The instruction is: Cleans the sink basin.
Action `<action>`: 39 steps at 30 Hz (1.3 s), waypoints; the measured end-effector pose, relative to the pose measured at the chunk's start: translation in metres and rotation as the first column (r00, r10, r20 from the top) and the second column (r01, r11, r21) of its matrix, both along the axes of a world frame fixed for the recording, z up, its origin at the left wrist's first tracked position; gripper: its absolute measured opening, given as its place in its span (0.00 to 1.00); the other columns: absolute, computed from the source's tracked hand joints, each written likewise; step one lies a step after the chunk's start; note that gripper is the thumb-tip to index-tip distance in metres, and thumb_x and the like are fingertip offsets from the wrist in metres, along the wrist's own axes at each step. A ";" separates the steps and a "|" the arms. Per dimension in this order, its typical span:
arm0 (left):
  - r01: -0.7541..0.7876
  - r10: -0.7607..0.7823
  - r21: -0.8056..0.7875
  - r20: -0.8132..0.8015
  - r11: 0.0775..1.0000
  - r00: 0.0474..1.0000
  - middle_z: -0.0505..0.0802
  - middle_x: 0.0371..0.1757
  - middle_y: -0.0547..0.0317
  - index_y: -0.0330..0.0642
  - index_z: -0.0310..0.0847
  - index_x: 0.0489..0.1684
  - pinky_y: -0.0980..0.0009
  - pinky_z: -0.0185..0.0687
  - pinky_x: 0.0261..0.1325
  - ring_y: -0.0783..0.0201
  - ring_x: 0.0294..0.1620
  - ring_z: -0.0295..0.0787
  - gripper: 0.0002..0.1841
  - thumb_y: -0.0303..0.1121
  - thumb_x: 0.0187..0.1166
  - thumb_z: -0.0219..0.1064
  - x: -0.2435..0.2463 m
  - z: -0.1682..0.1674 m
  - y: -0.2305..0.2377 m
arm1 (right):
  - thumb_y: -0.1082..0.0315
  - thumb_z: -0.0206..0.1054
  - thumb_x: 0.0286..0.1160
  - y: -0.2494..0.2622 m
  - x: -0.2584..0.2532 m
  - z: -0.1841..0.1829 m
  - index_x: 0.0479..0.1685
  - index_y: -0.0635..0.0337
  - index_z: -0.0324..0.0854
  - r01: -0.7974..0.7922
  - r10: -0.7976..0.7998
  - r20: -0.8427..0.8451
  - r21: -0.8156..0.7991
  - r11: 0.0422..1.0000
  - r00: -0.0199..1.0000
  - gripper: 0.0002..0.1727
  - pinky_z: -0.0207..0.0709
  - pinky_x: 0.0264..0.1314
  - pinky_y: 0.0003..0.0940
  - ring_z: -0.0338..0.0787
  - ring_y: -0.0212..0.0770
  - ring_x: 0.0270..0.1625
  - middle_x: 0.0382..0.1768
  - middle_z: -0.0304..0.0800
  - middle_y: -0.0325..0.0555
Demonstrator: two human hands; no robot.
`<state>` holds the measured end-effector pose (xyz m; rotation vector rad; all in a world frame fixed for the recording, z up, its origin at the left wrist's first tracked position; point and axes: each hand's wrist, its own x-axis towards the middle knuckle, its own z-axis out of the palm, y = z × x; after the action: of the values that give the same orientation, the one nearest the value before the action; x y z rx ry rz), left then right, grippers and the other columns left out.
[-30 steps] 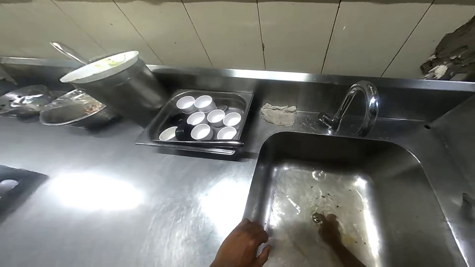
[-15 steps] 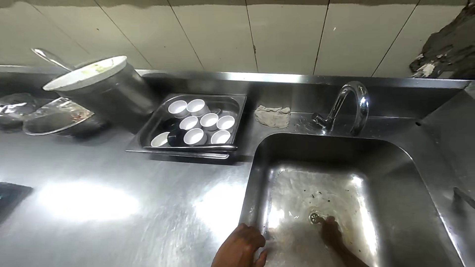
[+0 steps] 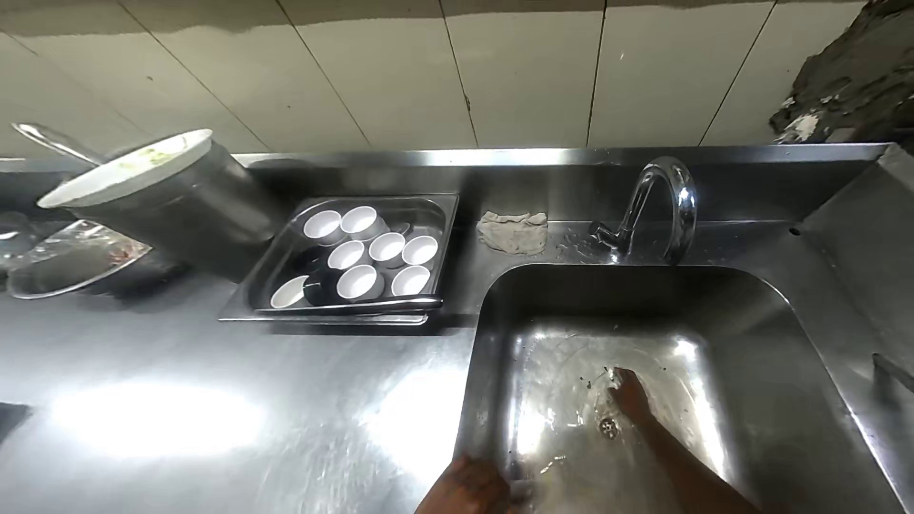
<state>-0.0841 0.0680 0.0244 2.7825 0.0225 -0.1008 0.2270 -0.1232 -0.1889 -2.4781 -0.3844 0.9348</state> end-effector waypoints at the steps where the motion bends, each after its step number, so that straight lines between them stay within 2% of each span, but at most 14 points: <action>1: -0.004 0.004 0.001 -0.004 1.000 1.000 0.97 0.39 0.50 0.42 0.92 0.35 0.51 0.83 0.58 0.50 0.45 0.95 0.19 0.47 0.81 0.62 0.000 0.001 -0.001 | 0.64 0.72 0.74 0.008 0.000 -0.007 0.84 0.64 0.70 0.005 -0.005 0.023 0.008 1.000 1.000 0.36 0.63 0.87 0.50 0.71 0.59 0.84 0.83 0.69 0.62; 3: -0.008 0.008 0.004 -0.006 1.000 1.000 0.96 0.39 0.49 0.41 0.92 0.35 0.51 0.83 0.58 0.50 0.45 0.95 0.20 0.47 0.82 0.62 0.000 -0.001 0.000 | 0.59 0.75 0.72 0.023 -0.008 -0.016 0.81 0.59 0.75 -0.021 0.019 0.074 0.026 0.999 0.997 0.35 0.62 0.87 0.50 0.71 0.61 0.84 0.82 0.71 0.62; 6: -0.014 0.014 0.010 0.001 1.000 1.000 0.97 0.39 0.50 0.42 0.92 0.35 0.52 0.83 0.58 0.51 0.45 0.94 0.20 0.48 0.82 0.61 -0.001 -0.002 0.000 | 0.59 0.71 0.76 0.031 -0.032 -0.024 0.74 0.54 0.84 -0.160 0.151 0.111 0.083 0.984 0.982 0.26 0.63 0.87 0.47 0.74 0.58 0.82 0.77 0.79 0.58; 10: -0.020 0.020 0.018 0.010 1.000 1.000 0.97 0.38 0.54 0.45 0.92 0.35 0.54 0.83 0.58 0.53 0.45 0.95 0.18 0.47 0.82 0.62 -0.001 -0.004 -0.001 | 0.59 0.56 0.88 0.011 -0.058 -0.035 0.66 0.60 0.86 -0.318 0.320 0.112 -0.044 0.947 0.941 0.20 0.68 0.84 0.48 0.76 0.55 0.82 0.74 0.82 0.57; 13: -0.016 0.016 0.013 0.011 1.000 1.000 0.97 0.40 0.54 0.45 0.92 0.35 0.54 0.84 0.58 0.53 0.46 0.95 0.17 0.47 0.81 0.63 -0.001 -0.005 0.000 | 0.65 0.59 0.84 -0.027 -0.074 -0.045 0.54 0.65 0.92 -0.303 0.265 0.268 0.113 0.946 0.926 0.17 0.73 0.79 0.48 0.84 0.59 0.73 0.62 0.90 0.60; 17: -0.008 0.008 0.035 0.010 0.999 1.000 0.97 0.38 0.56 0.47 0.92 0.35 0.55 0.84 0.55 0.55 0.45 0.95 0.17 0.49 0.80 0.63 -0.002 -0.009 -0.001 | 0.70 0.59 0.82 -0.063 -0.089 -0.036 0.63 0.61 0.89 -0.255 0.233 0.264 0.051 0.966 0.936 0.18 0.73 0.80 0.52 0.82 0.60 0.74 0.66 0.88 0.60; 20: -0.011 0.011 0.038 -0.005 0.999 1.000 0.97 0.39 0.55 0.46 0.93 0.36 0.55 0.83 0.57 0.54 0.45 0.95 0.18 0.49 0.81 0.62 -0.002 -0.007 -0.001 | 0.74 0.61 0.74 -0.069 -0.101 -0.027 0.71 0.48 0.87 -0.238 0.263 0.214 -0.135 0.962 0.941 0.26 0.74 0.76 0.56 0.78 0.63 0.77 0.75 0.80 0.59; 23: 0.001 -0.001 0.046 -0.003 0.999 1.000 0.97 0.39 0.56 0.47 0.93 0.36 0.55 0.83 0.56 0.54 0.45 0.94 0.18 0.49 0.81 0.62 -0.001 -0.008 0.000 | 0.73 0.64 0.72 -0.058 -0.102 -0.017 0.76 0.41 0.83 -0.109 0.142 0.138 -0.222 0.969 0.980 0.29 0.75 0.72 0.59 0.76 0.68 0.77 0.80 0.72 0.65; 25: 0.008 -0.008 0.055 0.002 0.998 1.000 0.97 0.38 0.56 0.48 0.93 0.36 0.55 0.83 0.55 0.55 0.43 0.94 0.18 0.50 0.81 0.61 -0.002 -0.009 0.000 | 0.73 0.66 0.70 -0.047 -0.107 -0.017 0.80 0.43 0.79 -0.097 0.123 0.099 -0.234 0.967 0.987 0.33 0.74 0.74 0.60 0.73 0.68 0.79 0.82 0.68 0.67; 27: 0.008 -0.008 0.057 -0.006 0.998 1.000 0.97 0.38 0.56 0.48 0.93 0.36 0.55 0.83 0.55 0.55 0.43 0.94 0.18 0.50 0.81 0.61 -0.002 -0.008 0.000 | 0.73 0.64 0.72 -0.052 -0.116 -0.020 0.82 0.44 0.77 -0.185 0.209 0.093 -0.218 0.958 0.973 0.33 0.71 0.77 0.61 0.71 0.68 0.81 0.82 0.68 0.67; 31: 0.012 -0.011 0.046 -0.017 0.999 1.000 0.97 0.39 0.56 0.47 0.93 0.36 0.55 0.83 0.56 0.54 0.44 0.94 0.18 0.49 0.81 0.61 -0.001 -0.007 0.002 | 0.72 0.57 0.80 -0.064 -0.094 -0.009 0.76 0.39 0.83 -0.235 0.265 0.088 -0.259 0.937 0.960 0.27 0.73 0.70 0.65 0.72 0.69 0.80 0.81 0.70 0.65; 33: 0.011 -0.011 0.046 -0.014 0.999 1.000 0.97 0.39 0.56 0.47 0.93 0.37 0.55 0.83 0.56 0.54 0.44 0.94 0.18 0.49 0.82 0.61 -0.001 -0.007 0.001 | 0.72 0.61 0.78 -0.049 -0.092 0.000 0.83 0.41 0.75 -0.218 0.231 0.010 -0.289 0.932 0.973 0.31 0.73 0.74 0.65 0.68 0.70 0.83 0.85 0.63 0.67; 36: 0.005 -0.004 0.036 -0.018 0.999 1.000 0.97 0.39 0.55 0.46 0.93 0.37 0.55 0.83 0.56 0.54 0.45 0.94 0.18 0.48 0.82 0.61 -0.001 -0.004 0.002 | 0.75 0.61 0.75 -0.049 -0.115 -0.001 0.90 0.42 0.66 -0.245 0.246 -0.024 -0.249 0.937 0.969 0.38 0.72 0.76 0.65 0.67 0.73 0.83 0.84 0.62 0.71; 39: 0.003 -0.002 0.037 -0.018 0.999 1.000 0.97 0.39 0.55 0.47 0.93 0.37 0.55 0.82 0.56 0.54 0.45 0.94 0.18 0.49 0.82 0.61 -0.002 -0.005 0.003 | 0.72 0.58 0.80 -0.057 -0.099 -0.009 0.80 0.43 0.78 -0.210 0.219 0.004 -0.269 0.940 0.976 0.28 0.74 0.70 0.66 0.71 0.72 0.80 0.82 0.66 0.70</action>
<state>-0.0860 0.0708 0.0199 2.8184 0.0255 -0.1275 0.1284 -0.1803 -0.1978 -2.7409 -0.5842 1.0951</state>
